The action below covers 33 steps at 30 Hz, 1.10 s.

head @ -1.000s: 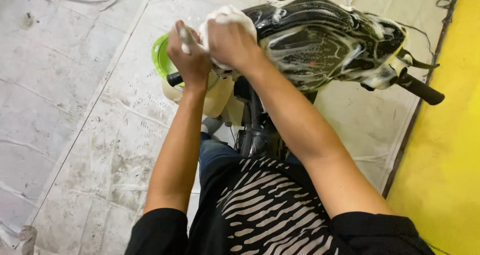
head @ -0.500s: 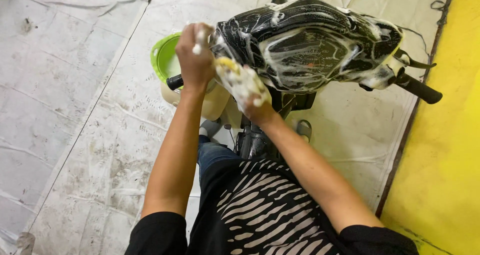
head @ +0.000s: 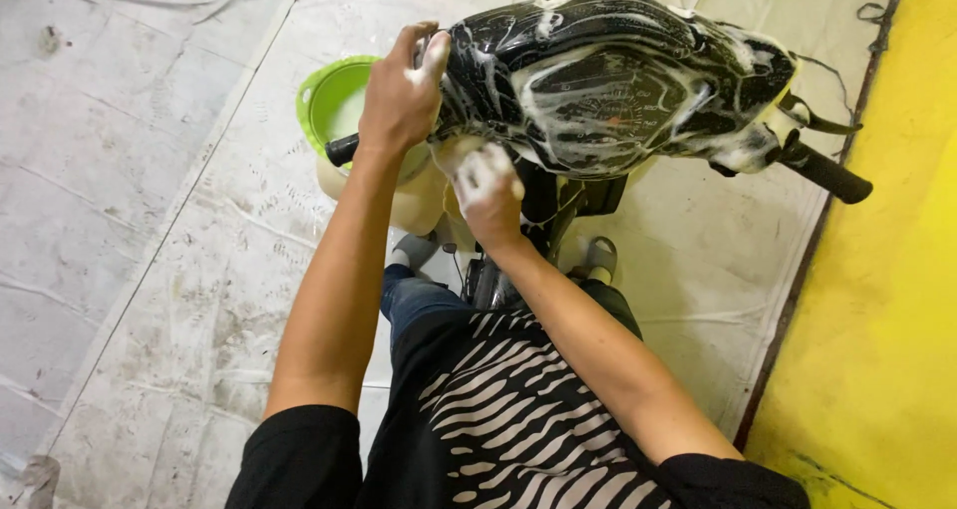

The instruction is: The person scrubs the front section of a motorcycle with a soapy sponge, focusing on the handlebars, instrument cluster, and front fairing. They repeatedly dip the sponge into a green bucket of soapy water to maintain lather while cleaning the vehicle's surfaces.

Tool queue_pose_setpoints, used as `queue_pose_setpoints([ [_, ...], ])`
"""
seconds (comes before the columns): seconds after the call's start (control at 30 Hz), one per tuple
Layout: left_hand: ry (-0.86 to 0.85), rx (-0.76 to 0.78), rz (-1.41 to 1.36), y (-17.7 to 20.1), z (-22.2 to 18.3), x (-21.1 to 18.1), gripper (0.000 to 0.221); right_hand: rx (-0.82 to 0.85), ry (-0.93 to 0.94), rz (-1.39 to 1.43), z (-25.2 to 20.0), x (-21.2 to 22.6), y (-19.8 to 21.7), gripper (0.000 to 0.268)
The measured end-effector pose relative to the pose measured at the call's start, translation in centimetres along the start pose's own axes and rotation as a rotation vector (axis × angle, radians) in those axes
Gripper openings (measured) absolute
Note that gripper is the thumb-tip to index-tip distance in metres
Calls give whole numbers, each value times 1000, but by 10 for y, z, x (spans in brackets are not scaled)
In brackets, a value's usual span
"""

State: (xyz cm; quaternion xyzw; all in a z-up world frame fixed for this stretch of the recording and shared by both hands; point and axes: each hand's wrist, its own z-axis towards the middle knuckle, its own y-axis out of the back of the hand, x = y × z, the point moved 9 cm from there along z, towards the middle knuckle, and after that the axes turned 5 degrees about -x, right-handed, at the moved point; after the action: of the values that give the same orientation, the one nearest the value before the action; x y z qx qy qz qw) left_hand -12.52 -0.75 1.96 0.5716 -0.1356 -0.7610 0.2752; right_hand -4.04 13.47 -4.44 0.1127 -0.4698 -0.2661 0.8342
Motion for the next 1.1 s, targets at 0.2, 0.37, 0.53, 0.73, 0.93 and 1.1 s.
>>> queue_pose_setpoints([
  [0.2, -62, -75, 81, 2, -1, -2, 71, -46, 589, -405, -22, -8, -38, 19],
  [0.37, -143, -99, 18, 10, -5, -21, 54, 137, 390, -233, -16, -17, -26, 18],
  [0.53, -228, 21, -7, 11, -13, -30, 61, 128, -551, 491, -14, -33, 14, 34],
  [0.73, -288, 287, 116, 4, -34, -19, 126, -58, -381, 495, -9, -14, 43, 29],
  [0.93, -267, 337, 117, -4, -43, -3, 129, -109, -263, 319, -6, 15, 61, 27],
  [1.1, -343, 299, 69, -1, -45, -8, 128, -257, -49, 295, 5, 37, 76, 16],
])
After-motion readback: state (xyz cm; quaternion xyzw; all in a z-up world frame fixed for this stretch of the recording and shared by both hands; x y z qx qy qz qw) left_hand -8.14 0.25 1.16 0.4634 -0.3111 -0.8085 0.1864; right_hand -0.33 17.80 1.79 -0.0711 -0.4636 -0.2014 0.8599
